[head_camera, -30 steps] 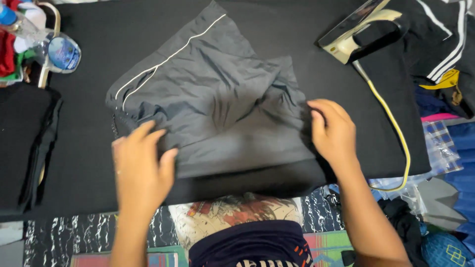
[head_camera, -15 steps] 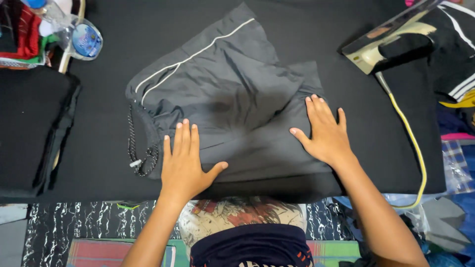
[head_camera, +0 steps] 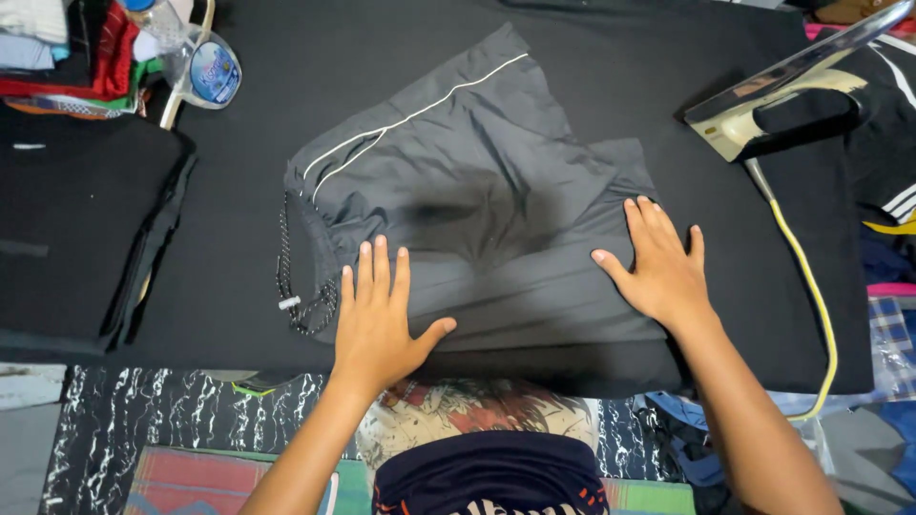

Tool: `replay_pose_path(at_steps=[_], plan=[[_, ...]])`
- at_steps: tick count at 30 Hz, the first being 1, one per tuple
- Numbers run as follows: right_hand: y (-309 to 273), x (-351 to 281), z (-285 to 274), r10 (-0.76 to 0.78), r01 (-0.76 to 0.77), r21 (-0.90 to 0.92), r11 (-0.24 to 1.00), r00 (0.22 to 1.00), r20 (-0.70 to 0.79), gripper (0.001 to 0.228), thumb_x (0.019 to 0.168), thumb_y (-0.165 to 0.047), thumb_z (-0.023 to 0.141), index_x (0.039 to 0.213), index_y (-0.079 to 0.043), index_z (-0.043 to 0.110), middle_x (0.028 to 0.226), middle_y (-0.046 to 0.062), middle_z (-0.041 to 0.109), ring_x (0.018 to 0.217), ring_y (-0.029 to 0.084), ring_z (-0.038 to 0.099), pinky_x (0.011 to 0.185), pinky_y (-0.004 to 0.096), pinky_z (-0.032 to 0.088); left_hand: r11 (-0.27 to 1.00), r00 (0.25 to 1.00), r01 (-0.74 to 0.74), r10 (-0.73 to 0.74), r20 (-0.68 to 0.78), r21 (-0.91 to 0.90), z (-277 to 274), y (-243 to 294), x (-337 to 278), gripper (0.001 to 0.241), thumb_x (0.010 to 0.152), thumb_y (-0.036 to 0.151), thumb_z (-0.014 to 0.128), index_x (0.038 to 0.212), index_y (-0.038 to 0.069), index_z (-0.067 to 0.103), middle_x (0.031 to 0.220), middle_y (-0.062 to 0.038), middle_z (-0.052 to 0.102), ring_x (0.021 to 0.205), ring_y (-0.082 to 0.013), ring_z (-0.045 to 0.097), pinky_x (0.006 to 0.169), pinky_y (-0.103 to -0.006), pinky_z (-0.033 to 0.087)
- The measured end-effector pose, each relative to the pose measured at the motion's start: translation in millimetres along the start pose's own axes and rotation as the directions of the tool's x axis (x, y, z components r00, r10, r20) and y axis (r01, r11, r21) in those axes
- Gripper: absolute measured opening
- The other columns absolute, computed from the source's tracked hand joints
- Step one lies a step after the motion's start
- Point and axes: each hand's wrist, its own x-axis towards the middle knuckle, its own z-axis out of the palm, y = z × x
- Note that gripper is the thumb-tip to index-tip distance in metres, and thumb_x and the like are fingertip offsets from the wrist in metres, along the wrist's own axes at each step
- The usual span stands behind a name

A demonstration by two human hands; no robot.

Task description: The person irons a black t-shirt on an ironing board, then picks up a pair of black shorts, unfolds them, and irons them. The person uses a steam iron to smooth the fabric of both garments.

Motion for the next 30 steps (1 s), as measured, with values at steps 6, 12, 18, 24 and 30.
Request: replay_pose_path(at_steps=[6, 12, 18, 24, 30], plan=[[11, -4, 10, -0.141, 0.158, 0.117, 0.98, 0.979, -0.148, 0.075, 0.098, -0.052, 0.054, 0.16, -0.014, 0.036, 0.167, 0.009, 0.033, 0.155, 0.023, 0.027, 0.124, 0.066, 0.009, 0.995, 0.999, -0.013, 0.009, -0.041, -0.102, -2, 4, -3, 0.111, 0.087, 0.075, 0.059, 0.161, 0.0, 0.025, 0.169, -0.029, 0.013, 0.158, -0.0425, 0.009, 0.123, -0.0648, 0.006], [34, 20, 29, -0.116, 0.374, 0.285, 0.882, 0.761, -0.638, 0.037, 0.096, -0.021, 0.077, 0.132, -0.019, 0.07, 0.128, -0.001, 0.07, 0.12, 0.02, 0.065, 0.108, 0.044, 0.042, 0.98, 0.991, -0.085, 0.065, -0.117, -0.181, -22, 7, 5, 0.096, 0.09, 0.054, 0.069, 0.158, -0.002, 0.033, 0.167, -0.029, 0.021, 0.157, -0.0411, 0.015, 0.121, -0.0672, 0.004], [-20, 57, -9, 0.035, 0.116, 0.312, 0.943, 0.897, -0.441, 0.055, 0.093, -0.051, 0.073, 0.129, -0.01, 0.071, 0.103, 0.005, 0.075, 0.096, 0.03, 0.07, 0.089, 0.047, 0.046, 0.997, 0.998, -0.049, 0.047, -0.029, -0.064, -5, 7, 9, 0.09, 0.096, 0.062, 0.055, 0.158, 0.001, 0.032, 0.168, -0.026, 0.02, 0.158, -0.0378, 0.014, 0.123, -0.065, 0.003], [-43, 117, 20, 0.067, 0.158, 0.312, 0.937, 0.795, -0.603, 0.015, 0.086, -0.033, 0.077, 0.1, -0.029, 0.073, 0.079, -0.009, 0.072, 0.084, 0.022, 0.073, 0.083, 0.037, 0.042, 0.931, 0.966, -0.085, -0.011, -0.259, -0.356, -9, -2, 14, 0.075, 0.088, 0.044, 0.076, 0.146, 0.003, 0.053, 0.153, -0.02, 0.049, 0.145, -0.0331, 0.042, 0.121, -0.0632, 0.017], [-108, 64, -4, -0.2, 0.742, 0.235, 0.628, 0.446, -0.872, 0.026, 0.085, 0.003, 0.058, 0.098, -0.015, 0.071, 0.109, 0.006, 0.077, 0.107, 0.029, 0.072, 0.098, 0.04, 0.051, 0.909, 0.691, -0.369, 0.131, -0.711, -0.191, -72, -3, 69, 0.053, 0.085, 0.006, 0.076, 0.136, 0.006, 0.062, 0.14, -0.016, 0.06, 0.133, -0.037, 0.056, 0.118, -0.0498, 0.036]])
